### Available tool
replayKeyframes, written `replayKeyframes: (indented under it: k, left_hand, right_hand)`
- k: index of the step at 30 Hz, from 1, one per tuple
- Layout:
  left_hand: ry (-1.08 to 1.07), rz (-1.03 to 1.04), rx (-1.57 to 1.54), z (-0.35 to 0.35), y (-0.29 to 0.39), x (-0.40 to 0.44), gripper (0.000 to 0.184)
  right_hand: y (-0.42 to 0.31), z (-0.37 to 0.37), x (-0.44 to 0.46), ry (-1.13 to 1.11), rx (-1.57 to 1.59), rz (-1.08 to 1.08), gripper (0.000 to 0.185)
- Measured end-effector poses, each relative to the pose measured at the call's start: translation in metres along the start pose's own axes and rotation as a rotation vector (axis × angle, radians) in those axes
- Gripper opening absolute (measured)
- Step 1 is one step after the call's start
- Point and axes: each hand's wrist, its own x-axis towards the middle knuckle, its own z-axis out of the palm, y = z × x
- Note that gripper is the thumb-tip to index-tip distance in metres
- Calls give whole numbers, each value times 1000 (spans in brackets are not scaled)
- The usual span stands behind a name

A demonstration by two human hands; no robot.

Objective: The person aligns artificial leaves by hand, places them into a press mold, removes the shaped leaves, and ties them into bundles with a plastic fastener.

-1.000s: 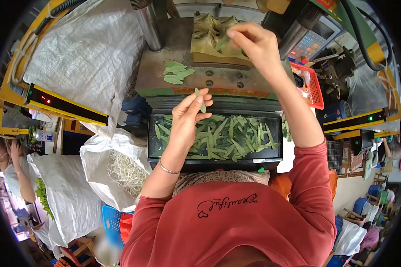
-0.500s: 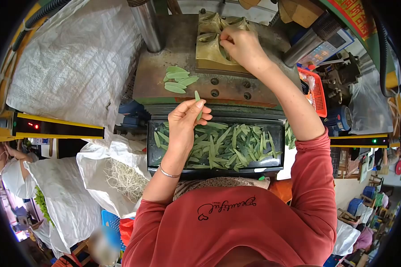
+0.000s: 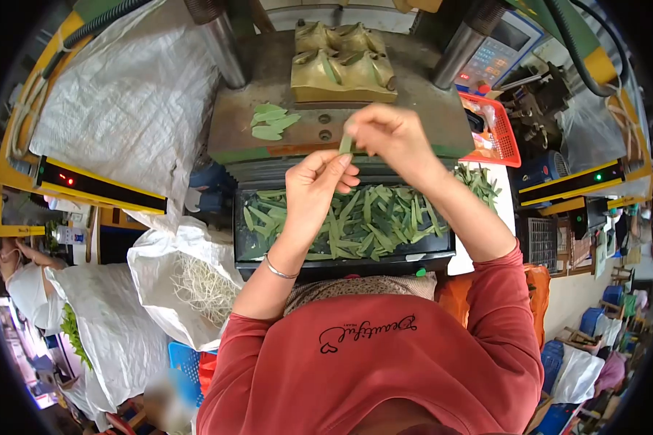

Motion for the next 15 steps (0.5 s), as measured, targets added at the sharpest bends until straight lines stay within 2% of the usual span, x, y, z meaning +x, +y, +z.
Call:
replayKeyframes:
  k: [2,4,8,15]
  left_hand:
    - [7,-23,41,0,-8,0,14]
    - [3,-36,65,-3,-17,1,14]
    - [-4,-92,121,-9,-32,7,13]
    - [65,-175,89,-14,-41,26,12]
  right_hand:
    - [-18,-22,13,217,-27,30,9]
    - [-25,-52,39,328,-105,-59,11]
    - [0,-100,102,361,-146,-173,14]
    - [67,-123,158,253,-379,-58,12]
